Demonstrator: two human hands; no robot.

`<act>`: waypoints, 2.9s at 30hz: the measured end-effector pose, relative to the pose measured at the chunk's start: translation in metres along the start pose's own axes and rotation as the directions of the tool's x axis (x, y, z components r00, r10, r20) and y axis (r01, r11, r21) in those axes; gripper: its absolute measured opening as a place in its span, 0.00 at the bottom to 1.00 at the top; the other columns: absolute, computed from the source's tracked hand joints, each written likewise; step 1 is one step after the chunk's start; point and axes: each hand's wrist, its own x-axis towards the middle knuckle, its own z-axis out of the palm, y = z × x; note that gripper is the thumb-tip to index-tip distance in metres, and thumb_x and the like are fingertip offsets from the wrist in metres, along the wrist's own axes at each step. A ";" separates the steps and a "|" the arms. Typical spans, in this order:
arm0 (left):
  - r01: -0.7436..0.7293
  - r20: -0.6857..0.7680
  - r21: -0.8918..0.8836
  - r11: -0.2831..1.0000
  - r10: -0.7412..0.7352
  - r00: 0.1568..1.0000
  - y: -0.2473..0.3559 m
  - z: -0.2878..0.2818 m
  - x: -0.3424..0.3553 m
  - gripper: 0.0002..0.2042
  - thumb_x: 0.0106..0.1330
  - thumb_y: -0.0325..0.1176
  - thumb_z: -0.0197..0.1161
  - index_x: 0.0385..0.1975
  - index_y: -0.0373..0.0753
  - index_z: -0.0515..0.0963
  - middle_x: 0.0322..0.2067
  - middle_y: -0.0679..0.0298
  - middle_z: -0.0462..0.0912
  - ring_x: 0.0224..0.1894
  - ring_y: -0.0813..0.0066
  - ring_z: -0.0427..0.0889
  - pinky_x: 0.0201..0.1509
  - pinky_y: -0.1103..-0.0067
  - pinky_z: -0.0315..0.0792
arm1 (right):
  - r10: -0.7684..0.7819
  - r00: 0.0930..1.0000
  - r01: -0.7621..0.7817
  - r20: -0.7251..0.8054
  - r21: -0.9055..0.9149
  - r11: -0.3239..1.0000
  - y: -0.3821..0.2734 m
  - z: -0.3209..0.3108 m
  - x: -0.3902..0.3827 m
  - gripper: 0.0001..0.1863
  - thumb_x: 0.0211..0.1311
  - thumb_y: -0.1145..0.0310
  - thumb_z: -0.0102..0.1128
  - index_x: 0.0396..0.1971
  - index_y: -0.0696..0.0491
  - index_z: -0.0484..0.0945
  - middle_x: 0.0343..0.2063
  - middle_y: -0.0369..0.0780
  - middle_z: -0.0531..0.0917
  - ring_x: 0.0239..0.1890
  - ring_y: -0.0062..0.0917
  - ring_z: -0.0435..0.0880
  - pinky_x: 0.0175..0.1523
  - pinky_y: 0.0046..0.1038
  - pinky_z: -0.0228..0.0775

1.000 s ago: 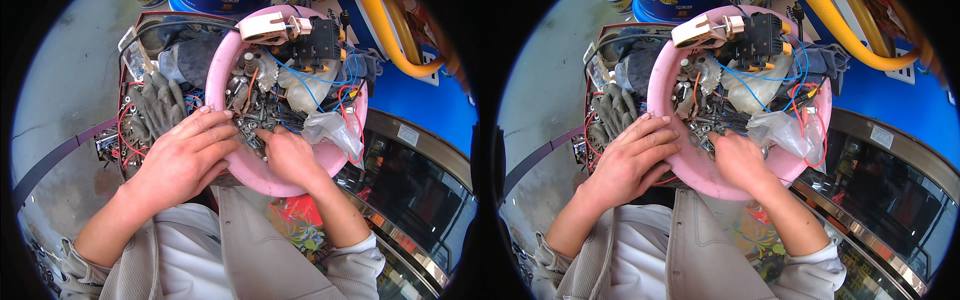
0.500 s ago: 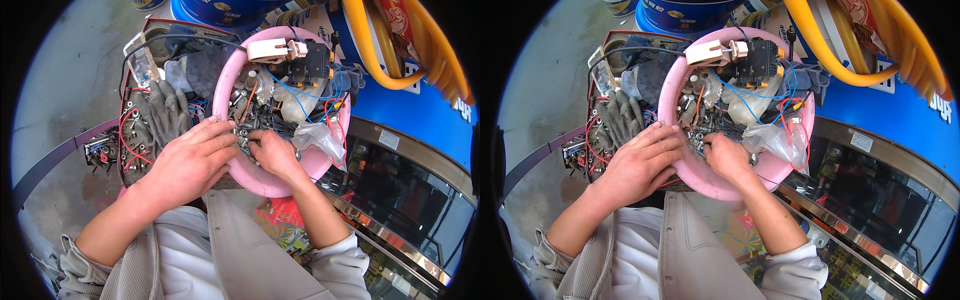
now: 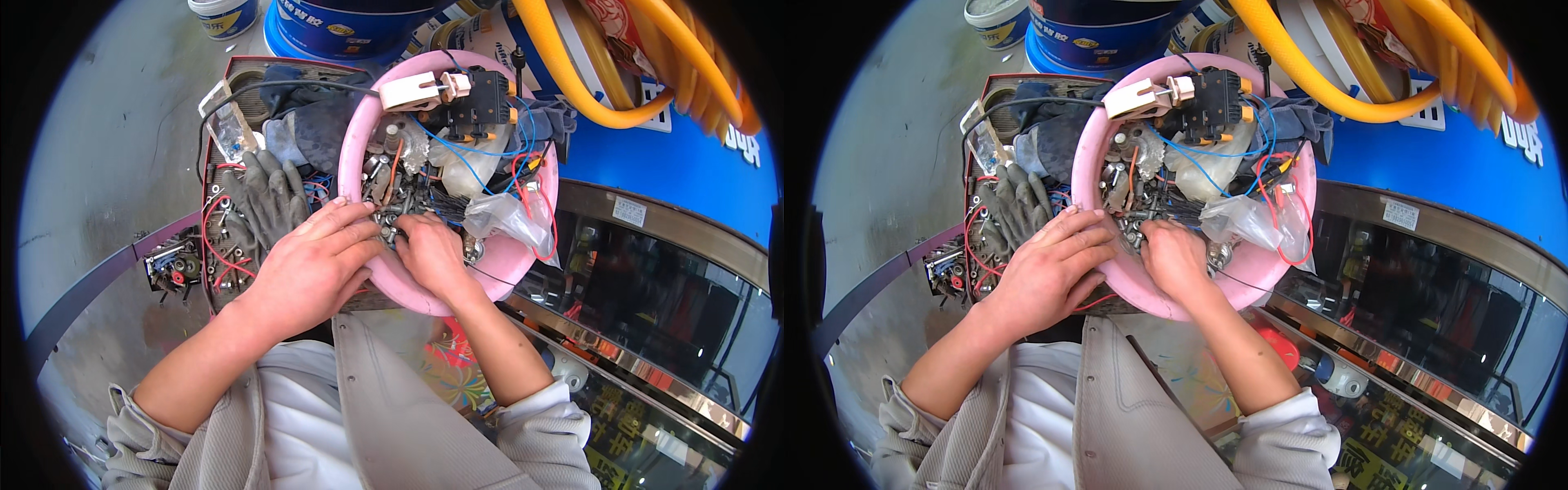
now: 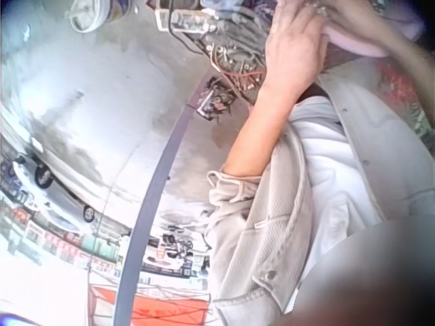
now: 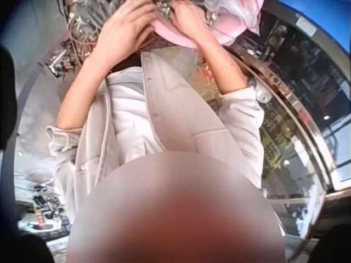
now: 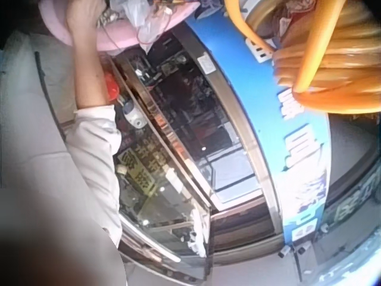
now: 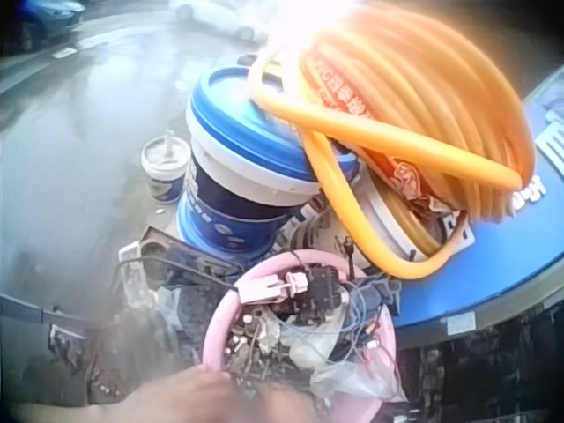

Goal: The person uses a cordless drill to remove and reinstall screws on a scooter's under-seat compartment. They then search through a pink basin of small parts to find a specific component, and return to the scooter to continue the repair.

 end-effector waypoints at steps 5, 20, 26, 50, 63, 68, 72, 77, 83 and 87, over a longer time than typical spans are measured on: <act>-0.001 0.019 -0.002 1.000 0.001 1.000 0.002 0.001 0.002 0.18 0.61 0.28 0.72 0.52 0.37 0.82 0.59 0.57 0.82 0.71 0.54 0.73 0.79 0.55 0.64 | 0.187 0.982 -0.187 0.013 0.006 0.982 -0.013 0.003 0.001 0.12 0.60 0.67 0.67 0.43 0.52 0.83 0.39 0.46 0.88 0.44 0.45 0.87 0.52 0.46 0.78; -0.007 0.054 0.036 0.999 0.005 0.999 0.005 -0.002 0.001 0.18 0.61 0.28 0.72 0.53 0.37 0.82 0.58 0.57 0.81 0.71 0.53 0.73 0.79 0.54 0.63 | 0.251 0.960 -0.160 0.124 0.979 0.127 0.010 -0.015 -0.041 0.12 0.67 0.78 0.71 0.48 0.59 0.83 0.46 0.40 0.89 0.52 0.23 0.87 0.59 0.28 0.79; 0.015 0.023 0.031 0.999 -0.015 1.000 0.017 -0.003 0.006 0.21 0.59 0.29 0.75 0.53 0.37 0.81 0.56 0.55 0.82 0.69 0.51 0.75 0.76 0.56 0.67 | 0.139 0.988 -0.045 0.069 0.984 -0.172 0.005 -0.022 -0.048 0.12 0.68 0.77 0.71 0.49 0.57 0.83 0.44 0.40 0.89 0.48 0.23 0.87 0.56 0.27 0.79; 0.381 0.311 -0.923 0.045 -0.495 0.811 0.044 0.000 -0.034 0.15 0.77 0.23 0.61 0.61 0.30 0.75 0.50 0.52 0.88 0.48 0.70 0.88 0.56 0.72 0.83 | -0.093 0.991 0.094 0.099 -0.012 0.995 -0.005 -0.037 -0.020 0.13 0.66 0.67 0.63 0.48 0.52 0.81 0.30 0.50 0.88 0.34 0.43 0.91 0.37 0.45 0.83; 0.569 0.332 -0.781 0.258 -0.600 0.728 0.038 0.001 -0.052 0.10 0.75 0.23 0.66 0.53 0.32 0.78 0.42 0.67 0.83 0.42 0.84 0.80 0.50 0.81 0.78 | 0.034 0.973 0.028 0.229 -0.262 0.965 0.025 -0.040 -0.030 0.10 0.63 0.62 0.67 0.39 0.50 0.85 0.23 0.46 0.88 0.28 0.43 0.91 0.33 0.46 0.83; 0.598 0.334 -0.728 0.336 -0.588 0.737 0.034 -0.004 -0.060 0.09 0.73 0.22 0.64 0.49 0.31 0.76 0.41 0.65 0.83 0.42 0.82 0.81 0.51 0.78 0.80 | 0.049 0.957 0.009 0.285 -0.198 0.980 0.023 -0.051 -0.027 0.12 0.63 0.67 0.60 0.45 0.47 0.86 0.27 0.50 0.88 0.31 0.47 0.90 0.38 0.49 0.83; 0.615 0.340 -0.707 0.350 -0.594 0.729 0.029 -0.004 -0.061 0.08 0.71 0.21 0.64 0.47 0.31 0.76 0.39 0.64 0.83 0.41 0.82 0.81 0.50 0.78 0.81 | 0.092 0.924 -0.068 0.372 -0.076 0.995 0.016 -0.044 -0.013 0.20 0.61 0.68 0.58 0.54 0.48 0.84 0.33 0.54 0.89 0.39 0.51 0.90 0.46 0.55 0.82; 0.640 0.359 -0.690 0.338 -0.609 0.707 0.024 -0.002 -0.062 0.07 0.71 0.22 0.64 0.46 0.31 0.77 0.37 0.65 0.83 0.40 0.82 0.81 0.49 0.78 0.80 | -0.003 0.863 -0.037 0.505 0.069 0.997 0.022 -0.053 -0.005 0.23 0.59 0.67 0.58 0.56 0.50 0.83 0.39 0.52 0.89 0.43 0.51 0.89 0.53 0.55 0.80; 0.642 0.349 -0.684 0.346 -0.618 0.705 0.022 -0.006 -0.069 0.07 0.68 0.20 0.63 0.45 0.32 0.78 0.36 0.67 0.82 0.38 0.82 0.80 0.47 0.79 0.79 | 0.056 0.860 -0.095 0.507 0.051 0.994 0.022 -0.057 -0.005 0.21 0.59 0.67 0.58 0.52 0.52 0.84 0.39 0.53 0.89 0.45 0.52 0.88 0.55 0.52 0.79; 0.656 0.377 -0.684 0.319 -0.615 0.692 0.020 -0.006 -0.069 0.07 0.68 0.20 0.63 0.44 0.32 0.78 0.36 0.67 0.82 0.38 0.82 0.80 0.47 0.79 0.78 | 0.031 0.952 -0.105 0.304 0.231 0.967 0.021 -0.041 -0.004 0.17 0.59 0.68 0.57 0.46 0.53 0.85 0.38 0.54 0.89 0.44 0.54 0.88 0.53 0.53 0.78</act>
